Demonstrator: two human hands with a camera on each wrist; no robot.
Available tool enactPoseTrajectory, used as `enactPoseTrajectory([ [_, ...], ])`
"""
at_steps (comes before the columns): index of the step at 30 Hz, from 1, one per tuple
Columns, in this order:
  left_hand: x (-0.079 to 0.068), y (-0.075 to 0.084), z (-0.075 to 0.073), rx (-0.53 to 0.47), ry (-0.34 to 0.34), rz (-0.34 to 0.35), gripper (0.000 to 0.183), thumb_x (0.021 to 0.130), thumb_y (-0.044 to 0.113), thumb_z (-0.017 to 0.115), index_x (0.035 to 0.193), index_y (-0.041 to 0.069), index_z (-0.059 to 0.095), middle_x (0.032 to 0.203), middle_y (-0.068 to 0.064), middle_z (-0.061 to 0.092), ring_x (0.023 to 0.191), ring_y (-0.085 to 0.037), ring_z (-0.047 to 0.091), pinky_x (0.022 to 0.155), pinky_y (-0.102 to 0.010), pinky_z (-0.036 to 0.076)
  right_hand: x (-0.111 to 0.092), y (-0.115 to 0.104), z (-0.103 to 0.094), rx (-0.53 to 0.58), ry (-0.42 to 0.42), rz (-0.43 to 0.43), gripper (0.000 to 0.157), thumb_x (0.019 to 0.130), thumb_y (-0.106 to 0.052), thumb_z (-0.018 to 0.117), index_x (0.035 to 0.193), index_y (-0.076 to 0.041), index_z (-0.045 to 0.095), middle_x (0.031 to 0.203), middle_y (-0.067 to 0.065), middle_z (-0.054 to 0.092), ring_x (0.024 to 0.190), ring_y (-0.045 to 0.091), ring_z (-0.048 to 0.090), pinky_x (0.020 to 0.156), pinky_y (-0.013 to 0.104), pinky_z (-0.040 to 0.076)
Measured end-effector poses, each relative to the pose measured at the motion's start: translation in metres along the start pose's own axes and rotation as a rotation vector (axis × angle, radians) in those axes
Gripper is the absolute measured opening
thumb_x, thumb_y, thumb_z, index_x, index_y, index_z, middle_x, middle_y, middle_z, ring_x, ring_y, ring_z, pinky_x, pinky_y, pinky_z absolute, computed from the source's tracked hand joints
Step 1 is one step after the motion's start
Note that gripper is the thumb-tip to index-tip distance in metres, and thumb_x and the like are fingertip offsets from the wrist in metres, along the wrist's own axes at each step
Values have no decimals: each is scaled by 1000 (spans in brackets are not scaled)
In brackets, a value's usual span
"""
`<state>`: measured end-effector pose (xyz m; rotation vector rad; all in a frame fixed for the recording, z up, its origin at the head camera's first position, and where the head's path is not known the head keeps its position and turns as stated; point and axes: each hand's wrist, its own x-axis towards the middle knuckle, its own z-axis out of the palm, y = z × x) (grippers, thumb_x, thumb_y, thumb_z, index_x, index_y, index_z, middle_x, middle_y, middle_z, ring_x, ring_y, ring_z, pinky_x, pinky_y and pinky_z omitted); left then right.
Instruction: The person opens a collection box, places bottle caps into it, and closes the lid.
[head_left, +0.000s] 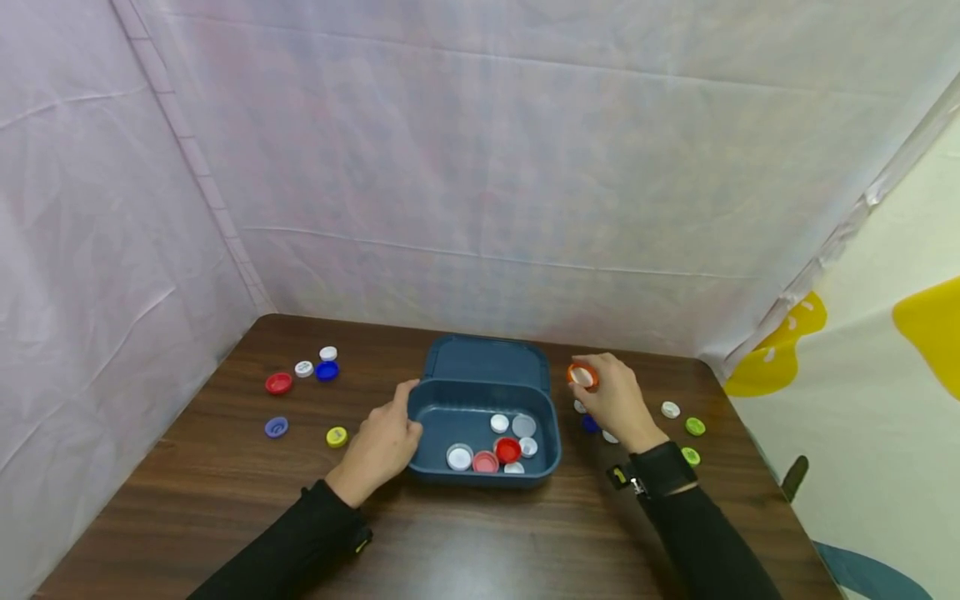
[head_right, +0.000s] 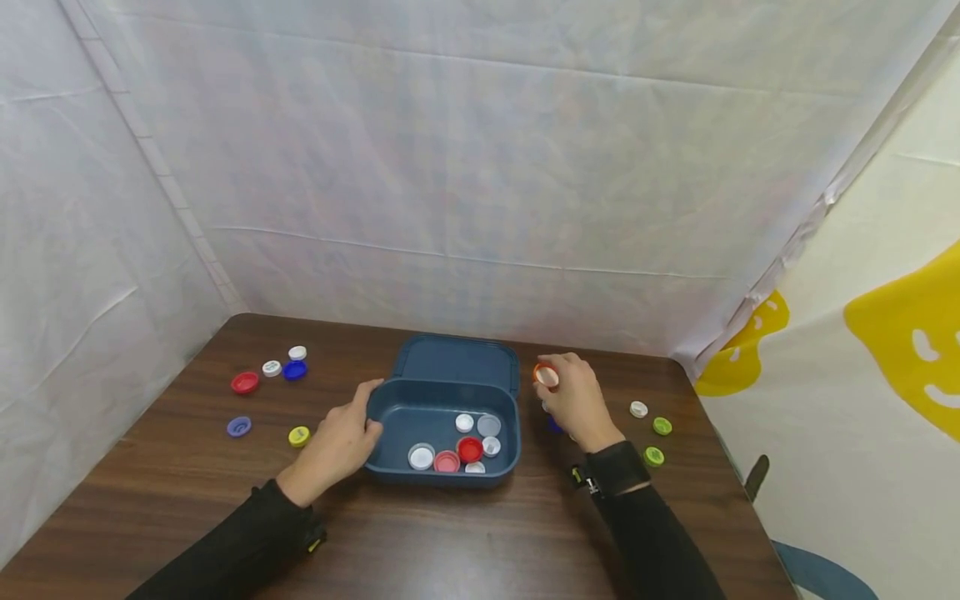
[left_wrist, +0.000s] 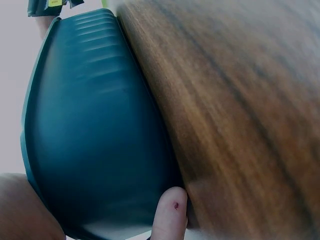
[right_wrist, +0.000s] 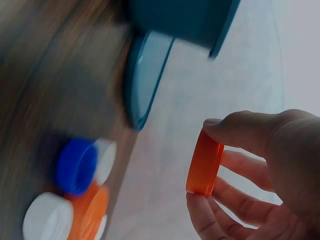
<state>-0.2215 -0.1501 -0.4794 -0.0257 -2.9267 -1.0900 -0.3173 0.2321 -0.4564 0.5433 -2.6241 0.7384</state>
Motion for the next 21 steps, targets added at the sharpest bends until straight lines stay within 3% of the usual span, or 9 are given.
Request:
enactPoseTrajectory([
  [17,0,0,1,28,33,42,71,111,7,65,176,11,39,96,-9,68,65,-17,61,54,-31,48,-9,-67,13,42,-74,-179,50,96,-12,95,143,-3,80,137,22,78,124,42,76,106,62,65],
  [21,-1,1,0,31,24,35,70,112,7,64,176,11,39,97,-9,69,65,-17,62,54,-31,48,-11,-79,18,26,-139,-200,49,97,-13,95,143,-5,80,136,18,79,122,39,76,103,57,66],
])
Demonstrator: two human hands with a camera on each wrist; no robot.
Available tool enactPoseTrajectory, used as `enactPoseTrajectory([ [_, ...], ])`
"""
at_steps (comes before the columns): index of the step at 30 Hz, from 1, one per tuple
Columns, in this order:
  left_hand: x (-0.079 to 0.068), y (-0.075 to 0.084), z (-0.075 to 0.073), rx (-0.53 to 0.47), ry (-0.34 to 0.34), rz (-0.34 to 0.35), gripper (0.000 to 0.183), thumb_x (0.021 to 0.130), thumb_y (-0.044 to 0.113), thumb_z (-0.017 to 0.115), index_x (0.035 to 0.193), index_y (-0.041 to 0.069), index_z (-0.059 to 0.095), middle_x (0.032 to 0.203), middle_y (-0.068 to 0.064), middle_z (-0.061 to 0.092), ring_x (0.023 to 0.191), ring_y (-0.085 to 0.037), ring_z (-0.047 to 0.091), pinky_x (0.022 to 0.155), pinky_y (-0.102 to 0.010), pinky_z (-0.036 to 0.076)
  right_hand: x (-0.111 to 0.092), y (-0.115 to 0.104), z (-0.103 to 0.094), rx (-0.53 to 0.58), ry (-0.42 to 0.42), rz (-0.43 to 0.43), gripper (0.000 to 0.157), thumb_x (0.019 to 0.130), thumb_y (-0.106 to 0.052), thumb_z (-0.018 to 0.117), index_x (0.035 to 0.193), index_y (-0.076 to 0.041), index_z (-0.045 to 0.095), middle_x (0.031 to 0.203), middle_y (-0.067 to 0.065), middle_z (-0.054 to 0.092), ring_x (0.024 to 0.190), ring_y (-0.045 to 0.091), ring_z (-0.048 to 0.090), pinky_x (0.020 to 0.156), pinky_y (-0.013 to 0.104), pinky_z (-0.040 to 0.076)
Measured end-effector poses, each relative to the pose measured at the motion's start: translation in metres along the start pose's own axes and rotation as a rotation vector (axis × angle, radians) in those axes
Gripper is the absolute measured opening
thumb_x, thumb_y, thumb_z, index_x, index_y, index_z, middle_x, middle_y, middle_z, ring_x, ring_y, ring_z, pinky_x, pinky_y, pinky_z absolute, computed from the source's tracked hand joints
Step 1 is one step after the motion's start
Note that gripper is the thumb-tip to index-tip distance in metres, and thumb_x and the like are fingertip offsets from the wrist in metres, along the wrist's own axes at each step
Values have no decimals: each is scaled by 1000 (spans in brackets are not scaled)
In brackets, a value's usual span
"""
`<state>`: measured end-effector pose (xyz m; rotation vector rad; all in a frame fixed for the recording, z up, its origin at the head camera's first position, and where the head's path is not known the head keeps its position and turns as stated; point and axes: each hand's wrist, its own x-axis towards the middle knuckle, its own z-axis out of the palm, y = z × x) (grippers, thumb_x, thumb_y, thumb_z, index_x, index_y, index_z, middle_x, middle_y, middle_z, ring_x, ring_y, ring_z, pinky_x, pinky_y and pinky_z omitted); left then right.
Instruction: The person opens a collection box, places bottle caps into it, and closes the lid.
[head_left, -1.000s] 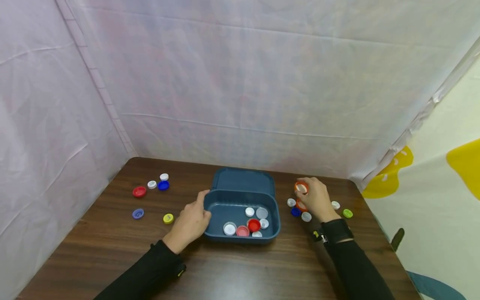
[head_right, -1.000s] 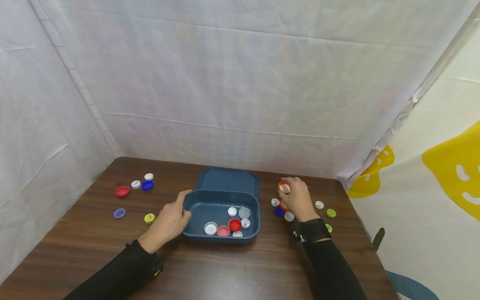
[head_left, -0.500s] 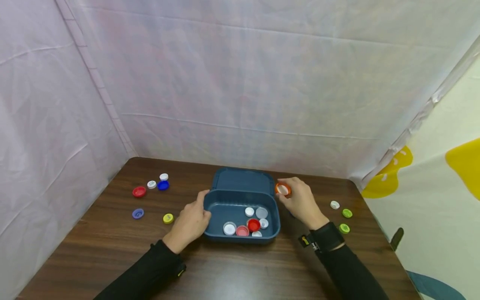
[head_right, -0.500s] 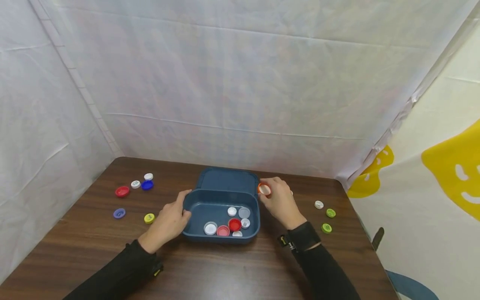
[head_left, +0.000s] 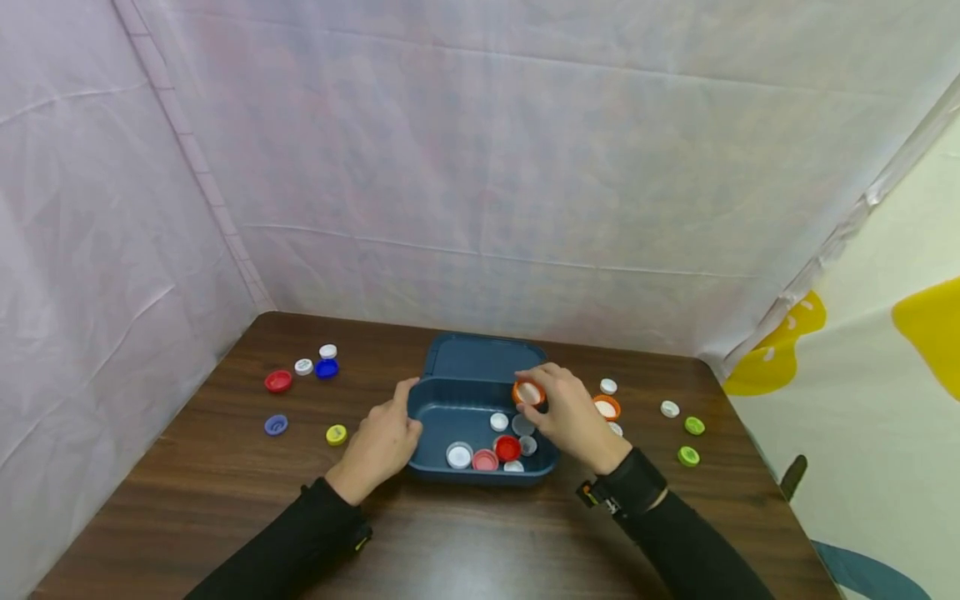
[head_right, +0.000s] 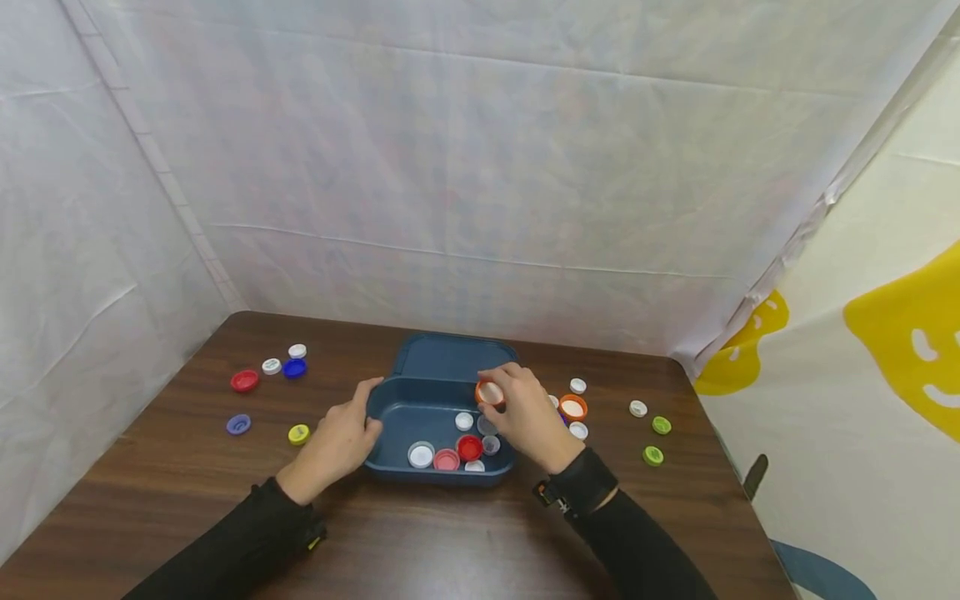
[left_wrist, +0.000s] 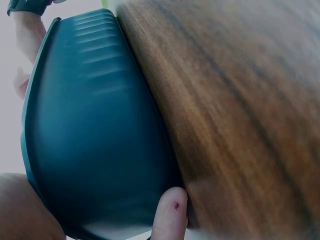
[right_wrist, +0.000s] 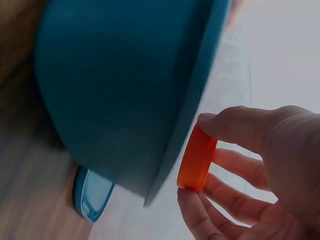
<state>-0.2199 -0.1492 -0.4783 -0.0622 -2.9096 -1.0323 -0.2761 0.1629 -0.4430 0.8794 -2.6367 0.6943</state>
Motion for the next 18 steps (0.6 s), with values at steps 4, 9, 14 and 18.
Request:
enactPoseTrajectory([
  [4,-1,0,-1,-3,-3,4,69,112,6,64,176,11,39,98,-9,68,65,-17,62,55,-31,48,0,-8,5,13,-96,-18,47,98,-11,94,143,-6,80,135,16,79,120,36,76,99,50,69],
  [9,1,-2,1,-7,-3,10,70,111,6,64,176,10,38,96,-10,67,63,-18,61,54,-31,48,-1,-12,12,15,-172,-85,45,96,-7,94,140,-5,80,129,15,79,113,30,76,97,46,70],
  [14,2,-2,1,-11,-5,-2,69,111,9,64,175,10,38,98,-10,68,64,-17,62,54,-33,50,-2,-13,18,26,-206,-131,45,96,-6,94,139,-2,80,128,15,79,111,28,77,97,45,70],
  [18,2,-1,0,-9,-9,-3,69,112,8,63,176,11,38,100,-12,69,66,-18,63,55,-34,50,-1,-15,21,17,-220,-137,46,96,-8,95,139,-2,80,128,14,79,111,28,77,97,45,70],
])
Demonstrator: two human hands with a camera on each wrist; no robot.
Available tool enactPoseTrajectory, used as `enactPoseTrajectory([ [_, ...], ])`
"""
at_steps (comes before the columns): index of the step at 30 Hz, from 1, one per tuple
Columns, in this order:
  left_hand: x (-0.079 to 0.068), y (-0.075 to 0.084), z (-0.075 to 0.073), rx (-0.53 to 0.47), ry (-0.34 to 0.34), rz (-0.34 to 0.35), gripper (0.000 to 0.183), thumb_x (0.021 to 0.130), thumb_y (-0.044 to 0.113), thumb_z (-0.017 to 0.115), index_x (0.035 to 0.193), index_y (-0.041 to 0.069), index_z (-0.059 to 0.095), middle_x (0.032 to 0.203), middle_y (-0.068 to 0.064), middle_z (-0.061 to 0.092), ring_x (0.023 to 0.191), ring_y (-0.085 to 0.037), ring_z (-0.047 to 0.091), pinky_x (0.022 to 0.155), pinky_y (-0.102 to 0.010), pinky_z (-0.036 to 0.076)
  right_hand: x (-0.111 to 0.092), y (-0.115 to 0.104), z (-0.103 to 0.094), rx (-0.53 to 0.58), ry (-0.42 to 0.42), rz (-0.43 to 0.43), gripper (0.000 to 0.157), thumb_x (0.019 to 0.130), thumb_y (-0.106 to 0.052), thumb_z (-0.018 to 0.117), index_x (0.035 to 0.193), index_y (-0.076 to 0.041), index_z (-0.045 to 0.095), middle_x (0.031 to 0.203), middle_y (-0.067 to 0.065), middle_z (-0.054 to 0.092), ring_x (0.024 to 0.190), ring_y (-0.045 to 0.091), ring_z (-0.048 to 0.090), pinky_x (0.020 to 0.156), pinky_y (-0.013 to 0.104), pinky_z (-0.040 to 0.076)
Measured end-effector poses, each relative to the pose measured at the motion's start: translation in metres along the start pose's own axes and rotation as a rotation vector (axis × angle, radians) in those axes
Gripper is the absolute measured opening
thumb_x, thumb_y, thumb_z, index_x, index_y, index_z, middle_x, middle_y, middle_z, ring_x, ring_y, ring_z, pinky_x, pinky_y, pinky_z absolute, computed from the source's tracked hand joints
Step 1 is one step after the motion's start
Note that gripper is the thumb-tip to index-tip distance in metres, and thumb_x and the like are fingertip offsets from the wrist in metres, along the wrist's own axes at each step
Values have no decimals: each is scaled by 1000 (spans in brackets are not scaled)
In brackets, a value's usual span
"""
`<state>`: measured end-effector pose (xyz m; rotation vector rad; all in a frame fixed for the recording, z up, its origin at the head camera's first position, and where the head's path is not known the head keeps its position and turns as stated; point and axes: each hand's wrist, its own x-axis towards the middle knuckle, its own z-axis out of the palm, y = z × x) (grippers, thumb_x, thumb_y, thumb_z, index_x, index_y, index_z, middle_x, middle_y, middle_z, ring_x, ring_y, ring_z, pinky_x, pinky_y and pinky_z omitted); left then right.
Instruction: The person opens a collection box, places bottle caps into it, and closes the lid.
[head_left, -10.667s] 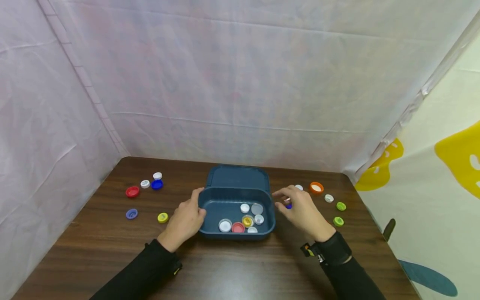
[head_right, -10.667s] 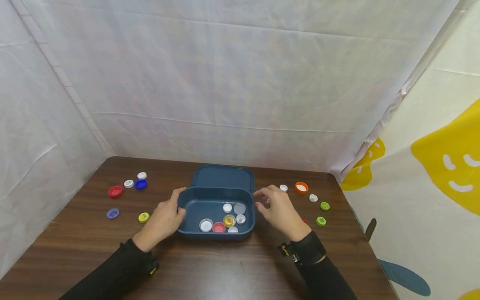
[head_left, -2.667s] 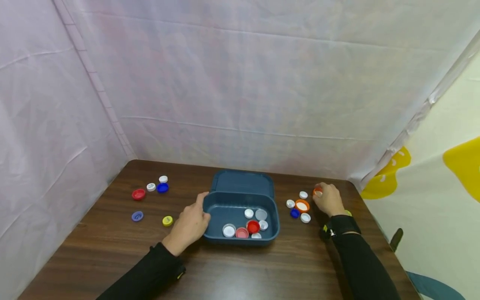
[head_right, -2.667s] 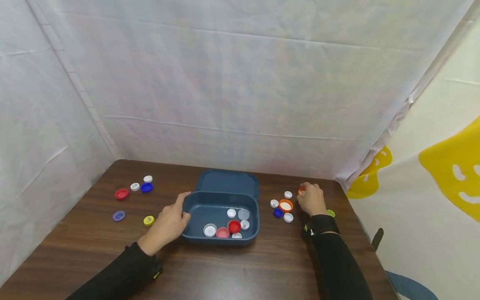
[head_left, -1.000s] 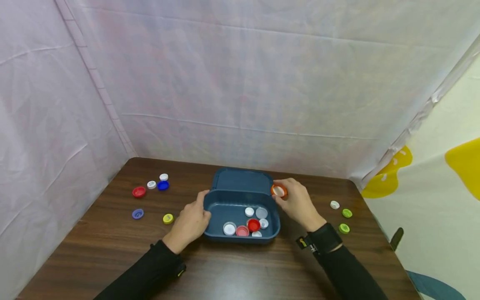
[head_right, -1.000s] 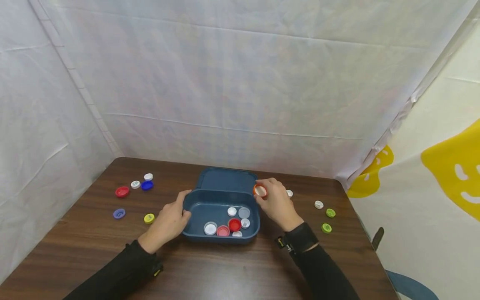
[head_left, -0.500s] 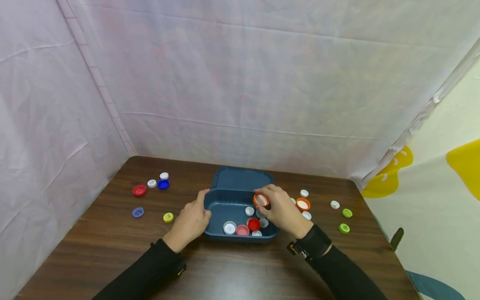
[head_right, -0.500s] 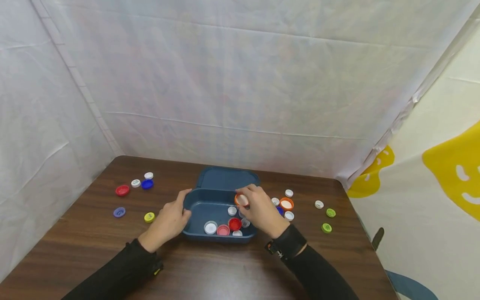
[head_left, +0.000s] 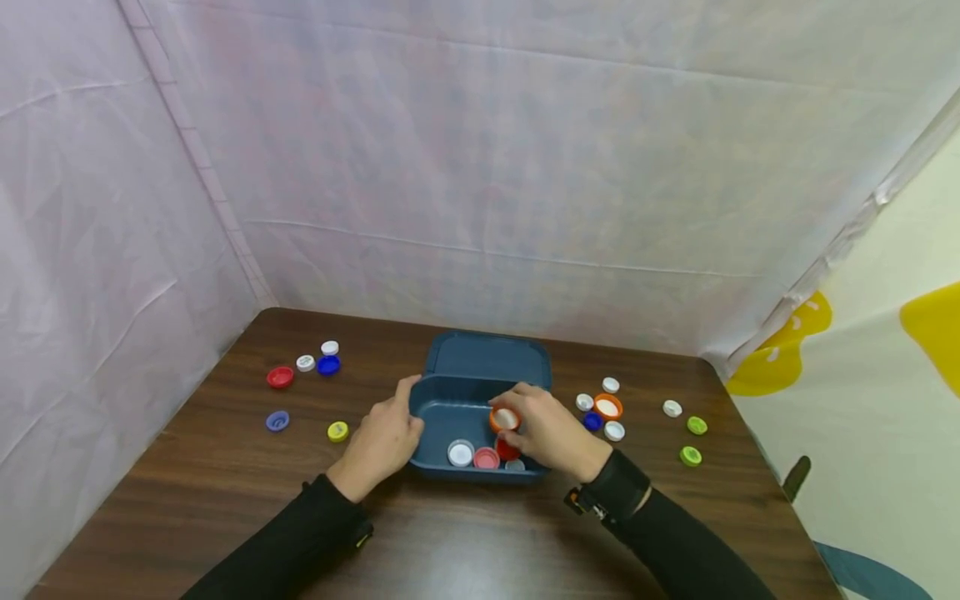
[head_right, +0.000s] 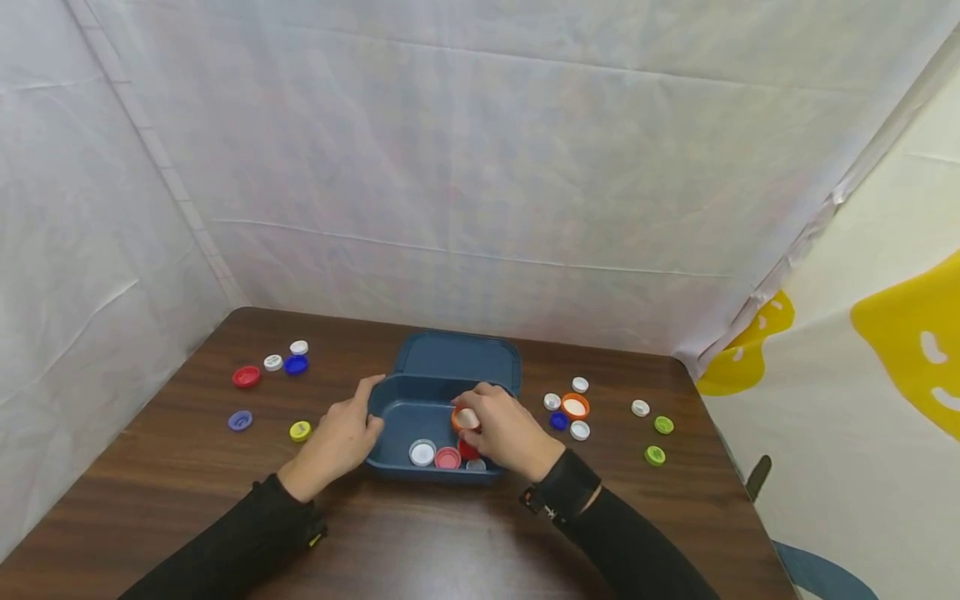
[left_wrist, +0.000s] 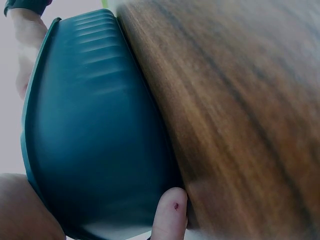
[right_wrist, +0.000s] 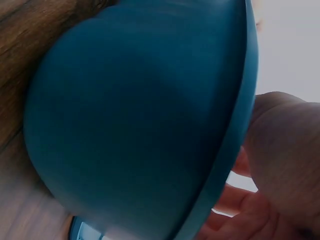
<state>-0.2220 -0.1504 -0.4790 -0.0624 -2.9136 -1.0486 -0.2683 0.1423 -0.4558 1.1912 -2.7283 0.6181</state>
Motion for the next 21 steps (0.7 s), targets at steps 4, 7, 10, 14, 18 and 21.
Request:
enactPoseTrajectory([
  [4,0,0,0,-8,-4,-6,69,112,8,64,176,11,38,102,-13,70,67,-19,63,55,-32,51,2,-3,1,-10,-20,6,45,97,-10,95,139,-3,80,127,14,79,112,28,77,98,46,70],
  [7,0,0,0,-3,5,-4,68,111,9,64,175,11,39,100,-11,69,66,-18,63,55,-34,51,2,-5,0,-14,-36,8,44,97,-11,95,138,-3,80,127,14,79,112,28,77,99,46,70],
  [10,0,1,-1,-1,10,4,69,110,8,65,175,10,40,98,-10,68,65,-18,62,54,-33,50,3,-6,0,-33,-43,-3,45,98,-12,94,139,-3,80,128,14,79,114,28,78,98,44,70],
  [14,0,2,0,3,2,-10,70,111,7,64,176,12,39,97,-11,68,64,-19,62,54,-31,48,2,-7,-1,-52,-43,-7,46,99,-13,94,141,-3,79,131,16,79,118,30,78,97,43,69],
  [18,0,3,0,9,-8,-27,71,112,8,64,177,14,38,98,-10,69,64,-19,62,54,-32,48,3,13,15,-6,-32,-1,45,105,-26,90,146,-12,79,134,10,79,119,23,76,95,38,68],
  [21,0,3,-1,12,-10,-31,71,112,9,65,177,14,38,100,-11,70,65,-19,63,55,-32,49,2,14,15,16,-25,0,44,106,-26,89,146,-11,79,135,12,79,119,25,76,96,39,68],
])
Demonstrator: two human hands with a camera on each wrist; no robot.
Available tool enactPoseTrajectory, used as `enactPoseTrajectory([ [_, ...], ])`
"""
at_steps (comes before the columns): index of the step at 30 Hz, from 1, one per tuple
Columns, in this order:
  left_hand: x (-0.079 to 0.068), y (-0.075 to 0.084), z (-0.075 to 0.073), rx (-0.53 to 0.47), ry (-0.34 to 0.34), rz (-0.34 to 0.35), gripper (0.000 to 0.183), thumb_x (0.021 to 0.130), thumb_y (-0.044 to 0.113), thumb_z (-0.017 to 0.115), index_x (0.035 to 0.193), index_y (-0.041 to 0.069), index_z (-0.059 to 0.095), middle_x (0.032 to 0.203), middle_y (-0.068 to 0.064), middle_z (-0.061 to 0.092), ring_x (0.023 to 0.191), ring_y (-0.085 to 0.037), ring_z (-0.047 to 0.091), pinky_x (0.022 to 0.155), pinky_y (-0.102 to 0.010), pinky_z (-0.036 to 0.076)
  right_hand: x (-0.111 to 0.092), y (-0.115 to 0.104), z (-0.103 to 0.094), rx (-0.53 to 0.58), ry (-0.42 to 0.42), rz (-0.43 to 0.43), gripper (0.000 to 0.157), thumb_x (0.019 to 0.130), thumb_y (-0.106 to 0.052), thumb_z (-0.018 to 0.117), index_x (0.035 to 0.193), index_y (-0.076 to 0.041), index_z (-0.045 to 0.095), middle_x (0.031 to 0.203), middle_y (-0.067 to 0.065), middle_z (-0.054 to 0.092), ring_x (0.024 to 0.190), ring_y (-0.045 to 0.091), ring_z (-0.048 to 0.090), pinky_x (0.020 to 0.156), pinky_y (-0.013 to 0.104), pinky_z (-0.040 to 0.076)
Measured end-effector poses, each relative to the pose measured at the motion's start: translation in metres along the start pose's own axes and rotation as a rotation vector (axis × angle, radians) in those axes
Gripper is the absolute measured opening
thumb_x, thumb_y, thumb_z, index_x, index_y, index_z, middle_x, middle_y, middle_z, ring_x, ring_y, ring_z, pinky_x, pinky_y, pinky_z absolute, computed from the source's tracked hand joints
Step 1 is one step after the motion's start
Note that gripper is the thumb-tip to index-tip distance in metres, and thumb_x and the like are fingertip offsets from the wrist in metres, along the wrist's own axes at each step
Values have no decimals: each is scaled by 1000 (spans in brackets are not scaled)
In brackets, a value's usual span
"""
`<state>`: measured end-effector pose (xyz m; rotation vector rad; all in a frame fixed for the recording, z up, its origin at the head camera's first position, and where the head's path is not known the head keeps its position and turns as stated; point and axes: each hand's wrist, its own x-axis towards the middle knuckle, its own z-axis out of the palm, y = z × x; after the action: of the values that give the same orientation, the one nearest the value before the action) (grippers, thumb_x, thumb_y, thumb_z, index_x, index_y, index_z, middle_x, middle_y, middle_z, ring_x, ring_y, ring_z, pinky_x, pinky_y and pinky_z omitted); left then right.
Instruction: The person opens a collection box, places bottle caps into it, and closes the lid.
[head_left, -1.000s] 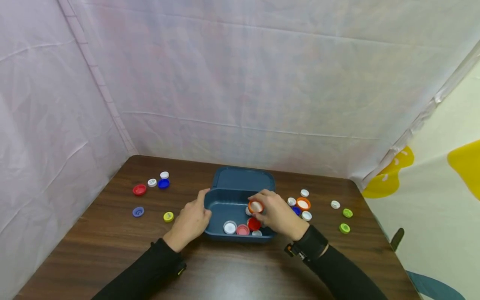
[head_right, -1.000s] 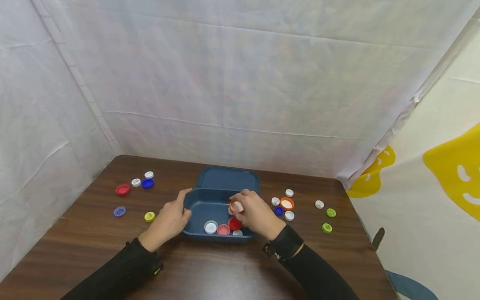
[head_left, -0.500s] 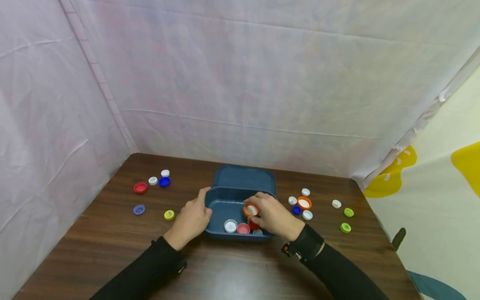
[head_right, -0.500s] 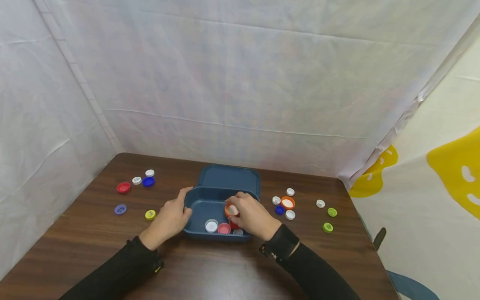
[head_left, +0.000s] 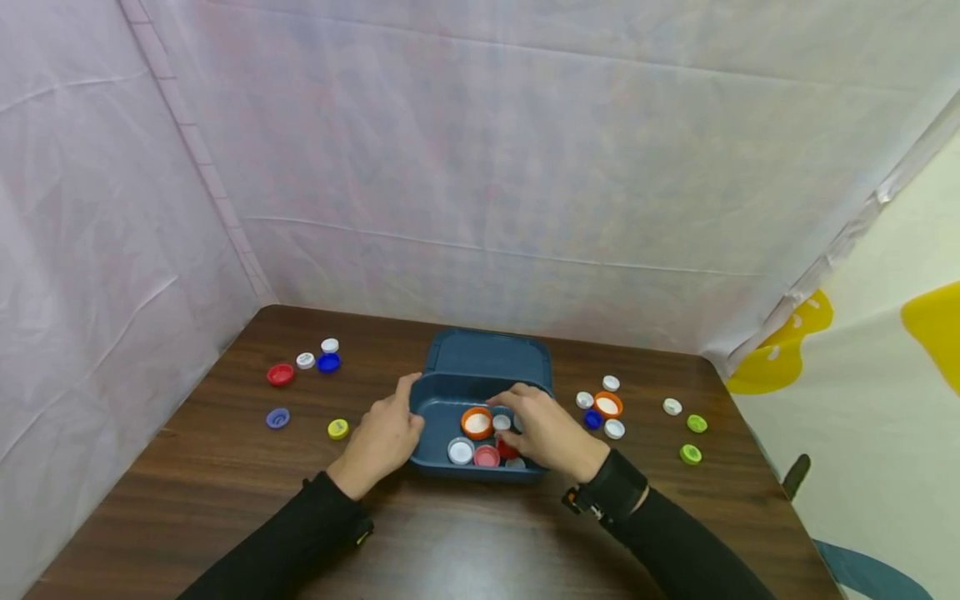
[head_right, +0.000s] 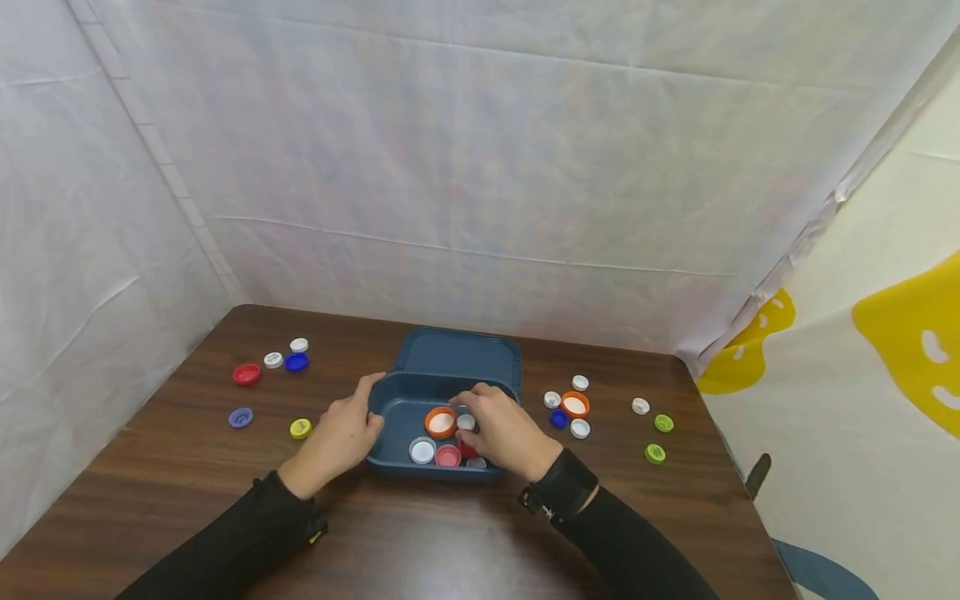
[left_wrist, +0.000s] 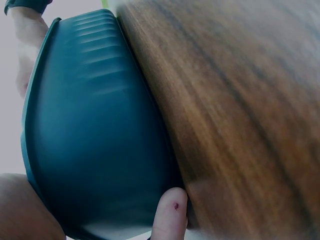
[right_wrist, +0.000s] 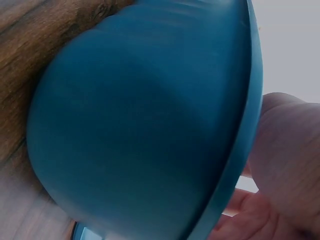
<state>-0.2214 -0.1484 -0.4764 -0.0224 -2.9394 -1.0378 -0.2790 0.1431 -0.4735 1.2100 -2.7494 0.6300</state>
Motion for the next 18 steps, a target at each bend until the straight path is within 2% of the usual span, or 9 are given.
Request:
enactPoseTrajectory([
  [2,0,0,0,3,0,-2,71,112,9,65,177,14,38,102,-11,71,66,-19,64,55,-31,50,-1,-1,-1,6,14,-7,44,106,-26,88,146,-10,79,135,12,79,118,25,76,96,39,68],
  [3,1,0,0,3,2,-3,71,112,9,65,177,14,38,102,-12,71,66,-19,64,55,-31,50,-3,-21,-17,-1,-5,12,45,102,-11,90,143,-1,78,134,20,79,119,35,77,98,46,69],
  [8,1,1,-1,3,6,-4,71,111,9,65,177,13,38,104,-12,71,66,-20,64,55,-31,50,-6,-21,-20,26,18,24,45,102,-11,90,144,-1,78,135,20,79,119,36,78,101,47,70],
  [14,0,1,0,-5,-10,-13,71,112,9,64,177,14,37,104,-12,71,66,-19,65,56,-32,52,-8,-19,-25,34,47,79,45,102,-13,90,145,-3,78,133,20,78,107,33,76,89,39,67],
  [18,1,0,0,-8,-15,-11,71,113,9,63,178,14,36,104,-12,71,66,-19,64,56,-32,51,-11,-15,-30,40,82,118,46,101,-13,91,145,-5,78,136,20,78,110,34,77,92,41,69],
])
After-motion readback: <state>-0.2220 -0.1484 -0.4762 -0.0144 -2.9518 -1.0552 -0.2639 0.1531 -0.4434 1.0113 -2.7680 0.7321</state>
